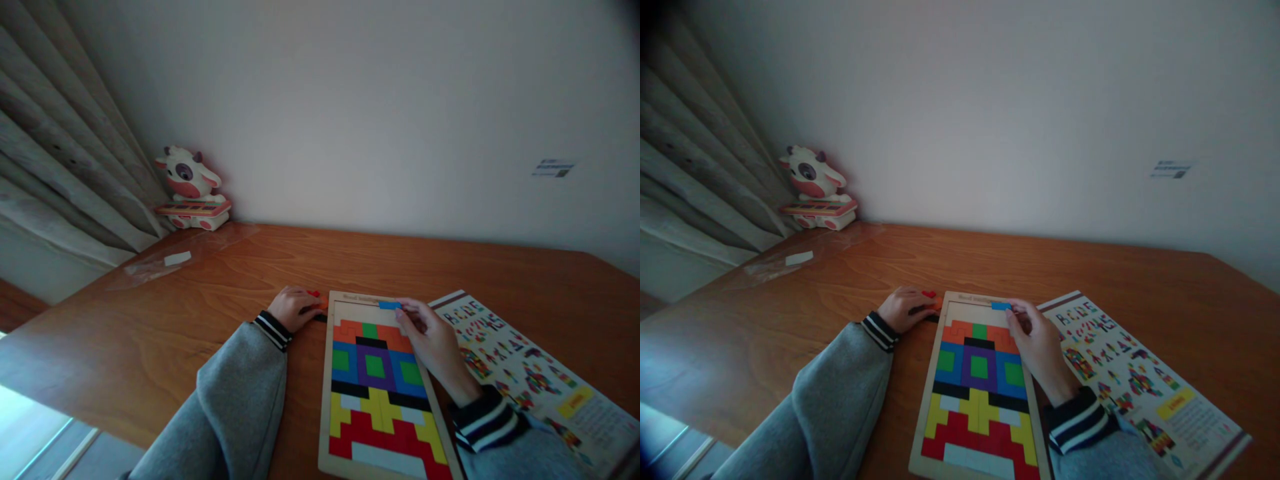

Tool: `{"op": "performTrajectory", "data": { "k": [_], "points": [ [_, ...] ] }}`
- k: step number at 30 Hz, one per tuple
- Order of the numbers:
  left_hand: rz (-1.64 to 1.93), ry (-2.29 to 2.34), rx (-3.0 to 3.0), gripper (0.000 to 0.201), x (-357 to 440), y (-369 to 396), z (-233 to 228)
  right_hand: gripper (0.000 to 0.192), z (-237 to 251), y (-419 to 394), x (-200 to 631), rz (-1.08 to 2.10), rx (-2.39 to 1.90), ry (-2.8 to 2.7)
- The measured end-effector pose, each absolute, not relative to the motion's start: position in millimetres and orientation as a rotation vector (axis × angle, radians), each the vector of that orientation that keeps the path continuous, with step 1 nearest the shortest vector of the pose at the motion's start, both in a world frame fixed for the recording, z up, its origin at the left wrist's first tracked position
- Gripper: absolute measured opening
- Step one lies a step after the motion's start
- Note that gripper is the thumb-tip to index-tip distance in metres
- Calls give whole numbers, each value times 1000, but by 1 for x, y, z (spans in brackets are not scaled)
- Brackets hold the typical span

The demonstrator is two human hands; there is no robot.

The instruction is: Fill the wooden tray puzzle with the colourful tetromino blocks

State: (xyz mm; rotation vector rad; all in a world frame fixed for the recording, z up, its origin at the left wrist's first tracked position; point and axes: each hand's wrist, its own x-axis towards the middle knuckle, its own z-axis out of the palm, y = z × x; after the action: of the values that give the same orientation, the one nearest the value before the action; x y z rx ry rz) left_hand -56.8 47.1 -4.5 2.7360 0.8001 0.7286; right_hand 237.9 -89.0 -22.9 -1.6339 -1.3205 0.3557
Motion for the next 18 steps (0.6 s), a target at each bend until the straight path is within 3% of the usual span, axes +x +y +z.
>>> {"op": "performTrajectory", "data": {
  "k": [18],
  "points": [
    [766,808,2649,24,-67,54,-6,30,-24,-88,245,264,-1721,-1308]
  ]
}}
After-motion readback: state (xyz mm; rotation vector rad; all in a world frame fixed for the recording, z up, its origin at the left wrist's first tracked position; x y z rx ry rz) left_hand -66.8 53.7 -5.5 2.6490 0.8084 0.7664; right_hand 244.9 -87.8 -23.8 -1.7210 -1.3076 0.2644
